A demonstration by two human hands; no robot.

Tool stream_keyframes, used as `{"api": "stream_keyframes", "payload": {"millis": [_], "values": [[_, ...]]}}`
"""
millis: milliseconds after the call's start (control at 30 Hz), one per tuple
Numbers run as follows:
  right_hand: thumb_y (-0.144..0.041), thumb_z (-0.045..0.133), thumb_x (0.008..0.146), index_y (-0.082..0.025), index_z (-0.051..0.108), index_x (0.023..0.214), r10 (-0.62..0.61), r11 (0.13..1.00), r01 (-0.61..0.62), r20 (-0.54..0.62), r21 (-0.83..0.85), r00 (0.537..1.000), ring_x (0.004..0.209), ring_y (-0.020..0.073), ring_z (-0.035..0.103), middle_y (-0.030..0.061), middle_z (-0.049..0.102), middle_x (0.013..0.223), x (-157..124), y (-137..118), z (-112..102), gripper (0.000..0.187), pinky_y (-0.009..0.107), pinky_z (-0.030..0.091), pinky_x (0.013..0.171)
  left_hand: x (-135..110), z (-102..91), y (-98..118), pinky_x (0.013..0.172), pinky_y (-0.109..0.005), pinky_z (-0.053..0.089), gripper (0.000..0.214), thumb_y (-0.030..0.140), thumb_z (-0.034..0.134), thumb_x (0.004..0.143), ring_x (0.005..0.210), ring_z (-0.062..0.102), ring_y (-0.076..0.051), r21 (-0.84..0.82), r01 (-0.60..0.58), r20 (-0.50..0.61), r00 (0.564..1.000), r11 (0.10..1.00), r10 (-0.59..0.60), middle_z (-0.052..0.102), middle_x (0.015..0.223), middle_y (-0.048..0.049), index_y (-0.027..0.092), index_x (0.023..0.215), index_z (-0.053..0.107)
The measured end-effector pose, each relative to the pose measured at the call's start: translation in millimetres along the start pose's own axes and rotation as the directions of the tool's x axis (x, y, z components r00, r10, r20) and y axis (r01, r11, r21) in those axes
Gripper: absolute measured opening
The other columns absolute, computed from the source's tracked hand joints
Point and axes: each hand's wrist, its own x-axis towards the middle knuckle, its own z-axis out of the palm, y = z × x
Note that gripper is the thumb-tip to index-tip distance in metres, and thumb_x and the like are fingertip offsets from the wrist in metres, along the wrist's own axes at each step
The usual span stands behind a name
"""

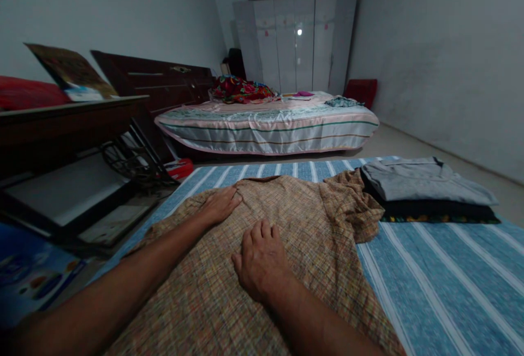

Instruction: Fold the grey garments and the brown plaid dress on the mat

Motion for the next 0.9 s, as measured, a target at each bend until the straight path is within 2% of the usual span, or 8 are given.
{"api": "stream_keyframes", "payload": {"millis": [100, 200, 267, 400, 567, 700, 800, 900], "values": [[-0.045, 0.034, 0.097, -0.007, 0.053, 0.127, -0.002, 1.0, 0.002, 0.005, 0.009, 1.0, 0.131, 0.0366, 0.037, 0.024, 0.049, 0.137, 1, 0, -1, 0.052, 0.055, 0.03, 0.104, -4, 0.6, 6, 0.106, -0.044, 0.035, 0.035, 0.032, 0.038, 0.094, 0.128, 0.046, -0.027, -0.014, -0.005, -0.026, 1.0, 1.0, 0.004, 0.052, 0.136, -0.0156, 0.015, 0.121, 0.054], [-0.045, 0.035, 0.096, -0.007, 0.055, 0.123, -0.001, 1.0, 0.001, 0.005, 0.014, 1.0, 0.13, 0.0366, 0.039, 0.0245, 0.05, 0.135, 1, 0, -2, 0.051, 0.055, 0.03, 0.104, -9, 4.5, 16, 0.112, -0.038, 0.027, 0.039, 0.033, 0.038, 0.095, 0.136, 0.037, -0.024, -0.031, -0.059, -0.034, 0.998, 0.998, 0.058, 0.043, 0.146, -0.0157, 0.013, 0.125, 0.052], [-0.045, 0.036, 0.096, -0.007, 0.056, 0.122, 0.001, 1.0, -0.001, 0.007, 0.018, 1.0, 0.13, 0.0362, 0.039, 0.0242, 0.051, 0.134, 1, -1, -3, 0.05, 0.054, 0.03, 0.104, -12, 9.8, 21, 0.113, -0.037, 0.026, 0.042, 0.036, 0.037, 0.096, 0.137, 0.037, -0.024, -0.046, -0.091, -0.005, 0.996, 0.995, 0.091, 0.043, 0.147, -0.0152, 0.013, 0.129, 0.05], [-0.045, 0.036, 0.096, -0.008, 0.056, 0.122, 0.005, 1.0, -0.005, 0.012, 0.018, 1.0, 0.13, 0.0361, 0.039, 0.0235, 0.05, 0.135, 0, -1, -4, 0.05, 0.054, 0.03, 0.105, -13, 19.0, 20, 0.113, -0.045, 0.026, 0.045, 0.037, 0.038, 0.096, 0.138, 0.036, -0.027, -0.055, -0.09, 0.04, 0.995, 0.994, 0.092, 0.042, 0.148, -0.0161, 0.015, 0.134, 0.046], [-0.045, 0.035, 0.096, -0.008, 0.055, 0.124, 0.001, 1.0, -0.001, 0.0, 0.012, 1.0, 0.13, 0.0357, 0.039, 0.0222, 0.051, 0.135, 1, 0, -3, 0.051, 0.053, 0.03, 0.105, -13, 13.6, 23, 0.114, -0.045, 0.026, 0.047, 0.035, 0.04, 0.095, 0.14, 0.032, -0.026, -0.065, -0.107, 0.015, 0.994, 0.992, 0.108, 0.037, 0.151, -0.0148, 0.016, 0.137, 0.044], [-0.046, 0.036, 0.096, -0.004, 0.053, 0.128, 0.002, 1.0, -0.002, -0.003, 0.013, 1.0, 0.13, 0.0368, 0.039, 0.0245, 0.05, 0.136, 2, 0, -3, 0.056, 0.053, 0.03, 0.105, -13, 3.9, 43, 0.115, -0.038, 0.026, 0.044, 0.033, 0.041, 0.093, 0.139, 0.036, -0.023, -0.176, -0.257, -0.051, 0.966, 0.95, 0.252, 0.042, 0.149, -0.0106, 0.018, 0.133, 0.05], [-0.046, 0.037, 0.095, -0.002, 0.051, 0.131, 0.004, 1.0, -0.003, -0.022, 0.019, 1.0, 0.132, 0.0381, 0.035, 0.0251, 0.046, 0.139, 3, 1, -3, 0.058, 0.054, 0.029, 0.106, -9, 0.5, 59, 0.116, -0.034, 0.026, 0.045, 0.034, 0.041, 0.093, 0.138, 0.036, -0.021, -0.284, -0.366, -0.027, 0.927, 0.886, 0.374, 0.044, 0.148, -0.0093, 0.016, 0.132, 0.054], [-0.046, 0.04, 0.094, -0.005, 0.052, 0.129, 0.001, 1.0, 0.0, -0.034, 0.026, 0.999, 0.132, 0.0381, 0.034, 0.0237, 0.046, 0.138, 3, 1, -2, 0.056, 0.054, 0.029, 0.106, -1, 2.4, 70, 0.115, -0.034, 0.026, 0.043, 0.033, 0.039, 0.094, 0.138, 0.037, -0.02, -0.374, -0.418, 0.022, 0.889, 0.828, 0.458, 0.047, 0.146, -0.0056, 0.018, 0.13, 0.057]]}}
